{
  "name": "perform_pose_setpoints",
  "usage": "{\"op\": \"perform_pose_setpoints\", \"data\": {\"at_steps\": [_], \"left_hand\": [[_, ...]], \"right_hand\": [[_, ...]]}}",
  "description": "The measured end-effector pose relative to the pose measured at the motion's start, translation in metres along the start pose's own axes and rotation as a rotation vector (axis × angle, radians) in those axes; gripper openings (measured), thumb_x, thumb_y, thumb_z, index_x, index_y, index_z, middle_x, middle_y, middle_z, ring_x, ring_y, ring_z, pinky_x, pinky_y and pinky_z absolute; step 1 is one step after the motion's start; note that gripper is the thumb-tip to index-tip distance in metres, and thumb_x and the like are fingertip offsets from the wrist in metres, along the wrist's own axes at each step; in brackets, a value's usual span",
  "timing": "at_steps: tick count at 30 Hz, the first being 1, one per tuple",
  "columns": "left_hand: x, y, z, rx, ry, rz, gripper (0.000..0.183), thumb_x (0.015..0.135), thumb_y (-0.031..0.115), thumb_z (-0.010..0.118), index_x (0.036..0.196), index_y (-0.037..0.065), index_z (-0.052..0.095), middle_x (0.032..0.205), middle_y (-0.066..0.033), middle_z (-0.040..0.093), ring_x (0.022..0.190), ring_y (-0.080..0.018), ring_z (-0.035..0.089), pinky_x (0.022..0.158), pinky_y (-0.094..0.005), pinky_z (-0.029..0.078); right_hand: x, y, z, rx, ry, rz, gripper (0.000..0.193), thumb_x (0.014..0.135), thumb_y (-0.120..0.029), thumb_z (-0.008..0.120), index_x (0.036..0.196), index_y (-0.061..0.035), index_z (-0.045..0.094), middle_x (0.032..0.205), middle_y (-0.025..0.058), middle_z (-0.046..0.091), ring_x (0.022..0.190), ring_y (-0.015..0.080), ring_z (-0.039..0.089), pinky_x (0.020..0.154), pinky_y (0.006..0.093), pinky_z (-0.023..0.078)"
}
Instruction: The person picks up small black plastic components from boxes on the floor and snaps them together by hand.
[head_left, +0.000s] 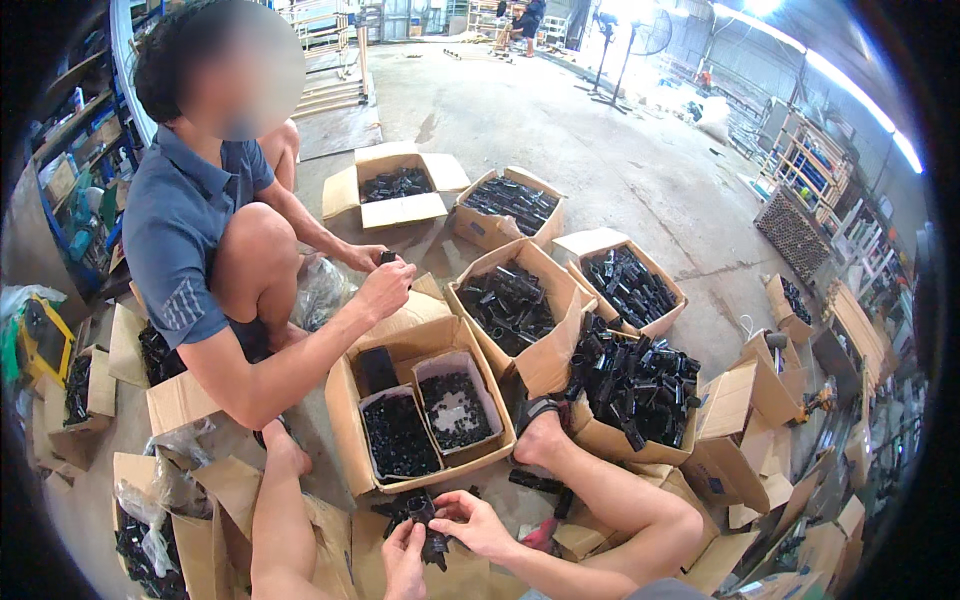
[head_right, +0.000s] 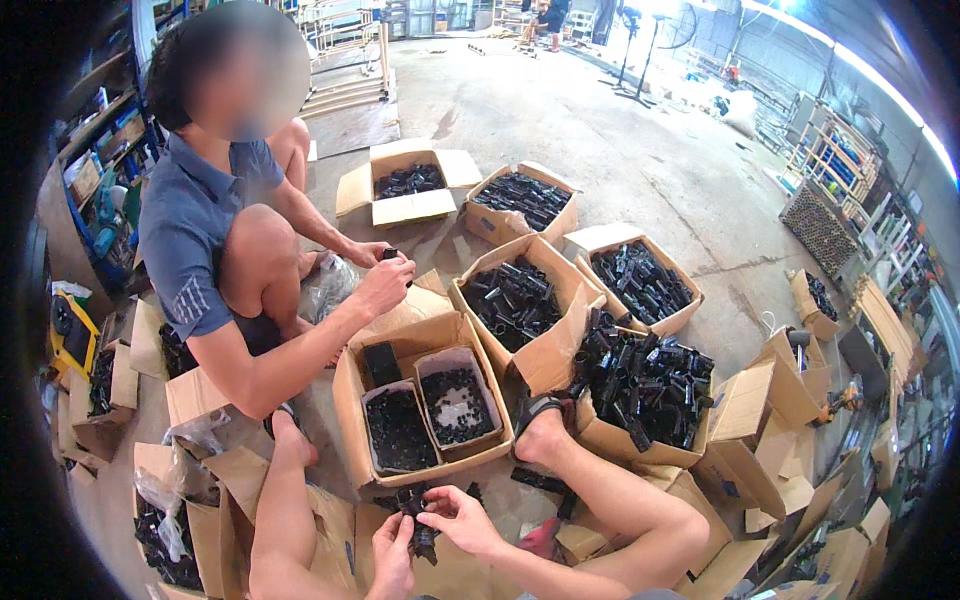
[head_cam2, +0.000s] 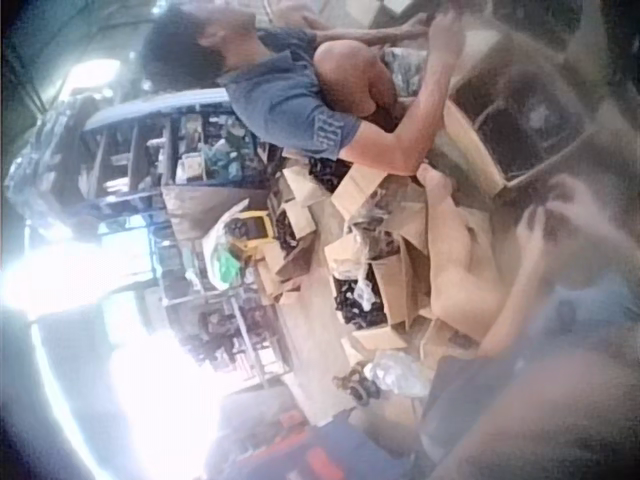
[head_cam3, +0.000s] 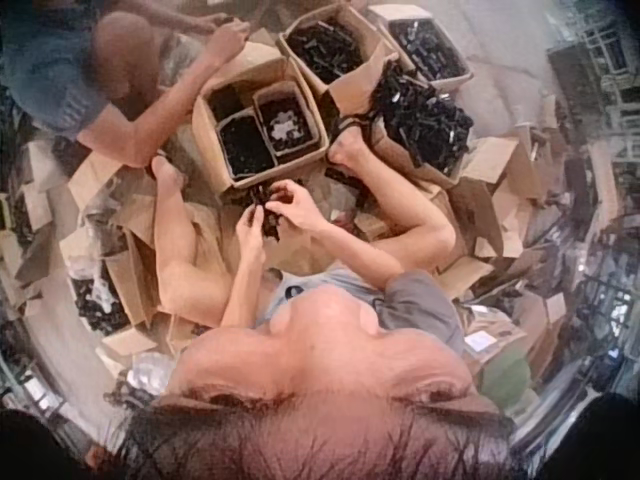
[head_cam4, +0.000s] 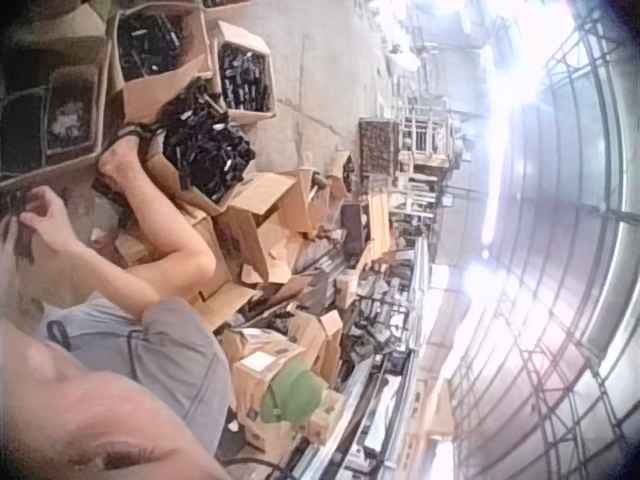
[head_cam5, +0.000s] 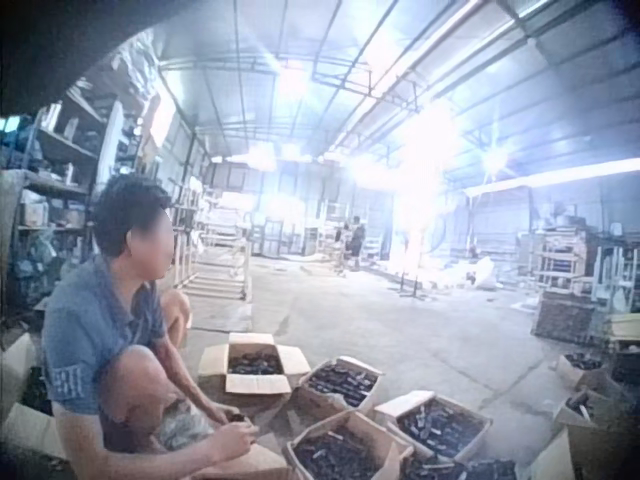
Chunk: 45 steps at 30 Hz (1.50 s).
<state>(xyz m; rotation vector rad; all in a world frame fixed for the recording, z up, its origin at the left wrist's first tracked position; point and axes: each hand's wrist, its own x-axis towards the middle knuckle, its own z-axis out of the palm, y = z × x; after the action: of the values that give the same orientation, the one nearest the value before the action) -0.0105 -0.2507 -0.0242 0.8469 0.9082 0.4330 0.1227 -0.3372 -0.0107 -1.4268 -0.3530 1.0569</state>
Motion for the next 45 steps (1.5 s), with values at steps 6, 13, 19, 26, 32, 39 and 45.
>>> {"op": "perform_pose_setpoints", "data": {"at_steps": [6,13,19,26,32,39,45], "left_hand": [[0.002,0.002,-0.003,-0.245,-0.065,-0.068,0.020,0.103,0.019,0.056,0.117,0.005,0.053,0.113,-0.0098,0.068,0.102,-0.0188,0.065,0.088,-0.0336,0.052],[-0.012,0.023,0.005,-0.359,-0.112,-0.087,0.021,0.105,0.024,0.052,0.118,0.008,0.051,0.119,-0.0123,0.067,0.108,-0.0236,0.064,0.091,-0.0386,0.051],[-0.014,0.021,0.005,-0.309,0.007,-0.054,0.017,0.102,0.019,0.057,0.115,0.008,0.054,0.113,-0.0090,0.065,0.102,-0.0194,0.062,0.090,-0.0343,0.050],[-0.026,0.036,0.022,-0.259,0.120,-0.093,0.019,0.098,0.021,0.066,0.111,0.008,0.061,0.097,0.0010,0.063,0.088,-0.0115,0.058,0.080,-0.0251,0.048],[-0.004,0.010,0.002,-0.323,0.175,0.025,0.024,0.099,0.016,0.064,0.117,0.001,0.060,0.110,-0.0067,0.067,0.093,-0.0143,0.063,0.083,-0.0315,0.053],[0.002,0.010,0.004,-0.312,0.162,0.034,0.020,0.100,0.017,0.062,0.113,0.004,0.054,0.117,-0.0104,0.067,0.106,-0.0163,0.062,0.096,-0.0319,0.048],[-0.009,0.023,-0.005,-0.320,0.264,0.130,0.019,0.099,0.013,0.064,0.112,0.004,0.053,0.115,-0.0086,0.066,0.102,-0.0126,0.060,0.094,-0.0282,0.047]], "right_hand": [[0.072,-0.019,-0.015,-0.300,0.136,-0.248,0.025,0.092,-0.022,0.071,0.105,-0.0007,0.067,0.089,0.0047,0.071,0.083,0.0113,0.065,0.077,0.0308,0.053],[0.206,-0.016,-0.040,-1.390,0.135,0.071,0.022,0.085,-0.010,0.060,0.102,-0.0010,0.071,0.107,0.0247,0.070,0.103,0.0386,0.069,0.087,0.0465,0.057],[0.231,0.010,-0.050,-1.391,0.153,0.144,0.022,0.085,-0.009,0.060,0.101,0.0005,0.073,0.108,0.0250,0.070,0.105,0.0371,0.069,0.090,0.0455,0.056],[0.227,0.009,-0.066,-1.374,0.131,0.195,0.023,0.086,-0.008,0.061,0.104,0.0010,0.072,0.114,0.0239,0.069,0.109,0.0374,0.067,0.092,0.0456,0.056],[0.216,-0.007,-0.061,-1.372,0.248,-0.001,0.019,0.081,-0.005,0.062,0.097,-0.0002,0.071,0.103,0.0274,0.070,0.100,0.0412,0.069,0.088,0.0487,0.057],[0.190,-0.006,-0.081,-1.236,0.308,-0.352,0.010,0.087,-0.005,0.060,0.094,-0.0035,0.067,0.093,0.0228,0.069,0.089,0.0425,0.067,0.081,0.0505,0.053],[0.071,-0.050,-0.008,-0.501,0.029,-0.236,0.012,0.092,-0.004,0.064,0.104,-0.0002,0.066,0.087,0.0094,0.071,0.080,0.0132,0.065,0.076,0.0296,0.053]]}}
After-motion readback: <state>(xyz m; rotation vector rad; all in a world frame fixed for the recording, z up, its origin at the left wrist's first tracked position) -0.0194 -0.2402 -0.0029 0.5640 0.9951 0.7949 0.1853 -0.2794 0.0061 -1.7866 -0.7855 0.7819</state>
